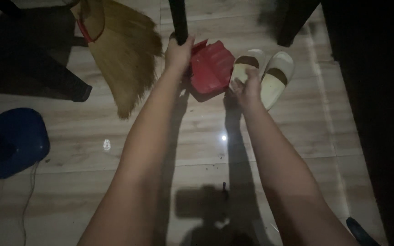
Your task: Moving a fan, a chair, and picking up various household items in a bedroom.
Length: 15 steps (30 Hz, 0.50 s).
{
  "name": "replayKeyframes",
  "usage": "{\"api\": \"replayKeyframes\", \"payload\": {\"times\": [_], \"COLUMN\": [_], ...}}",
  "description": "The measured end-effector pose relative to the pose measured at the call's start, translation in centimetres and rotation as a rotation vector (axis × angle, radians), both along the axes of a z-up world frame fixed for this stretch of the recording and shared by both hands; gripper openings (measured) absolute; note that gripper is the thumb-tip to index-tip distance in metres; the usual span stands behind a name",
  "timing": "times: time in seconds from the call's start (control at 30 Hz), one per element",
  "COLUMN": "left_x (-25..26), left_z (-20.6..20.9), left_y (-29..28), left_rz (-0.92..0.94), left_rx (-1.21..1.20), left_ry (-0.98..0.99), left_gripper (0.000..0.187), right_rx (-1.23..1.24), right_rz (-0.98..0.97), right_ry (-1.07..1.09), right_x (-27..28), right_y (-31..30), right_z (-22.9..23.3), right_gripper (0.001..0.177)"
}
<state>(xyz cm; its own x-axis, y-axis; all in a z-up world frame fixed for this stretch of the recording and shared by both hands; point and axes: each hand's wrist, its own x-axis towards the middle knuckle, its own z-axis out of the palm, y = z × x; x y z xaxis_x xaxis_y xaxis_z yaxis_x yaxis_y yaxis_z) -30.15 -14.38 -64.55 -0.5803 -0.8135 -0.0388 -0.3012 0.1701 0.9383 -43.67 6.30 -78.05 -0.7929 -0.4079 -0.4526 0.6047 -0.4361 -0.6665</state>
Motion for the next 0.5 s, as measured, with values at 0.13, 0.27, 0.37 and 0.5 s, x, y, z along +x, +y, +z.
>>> {"api": "replayKeyframes", "payload": {"times": [0.13,0.27,0.37,0.5], "left_x": [0.8,3.8,8.4,19.0], "left_z": [-1.2,-6.7,-11.8,-7.5], "left_y": [0.0,0.0,-0.1,2.4], "left_rz": [-0.043,-0.084,-0.091,-0.058], "left_rx": [0.130,0.171,0.053,0.099], "left_ry": [-0.058,0.073,0.065,0.004], "left_gripper": [0.081,0.102,0.099,0.093], "right_rx": [-0.037,0.009,0.106,0.135], "right_rz": [0.046,0.254,0.394,0.708], "right_ry": [0.038,0.132,0.088,0.268], "right_x": [3.5,5.7,6.7,13.7], "right_y": [-1.8,-4.6,-7.6,-11.0], "right_z": [3.6,4.0,1.0,5.6], "right_gripper": [0.066,0.049,0.040,0.054]}}
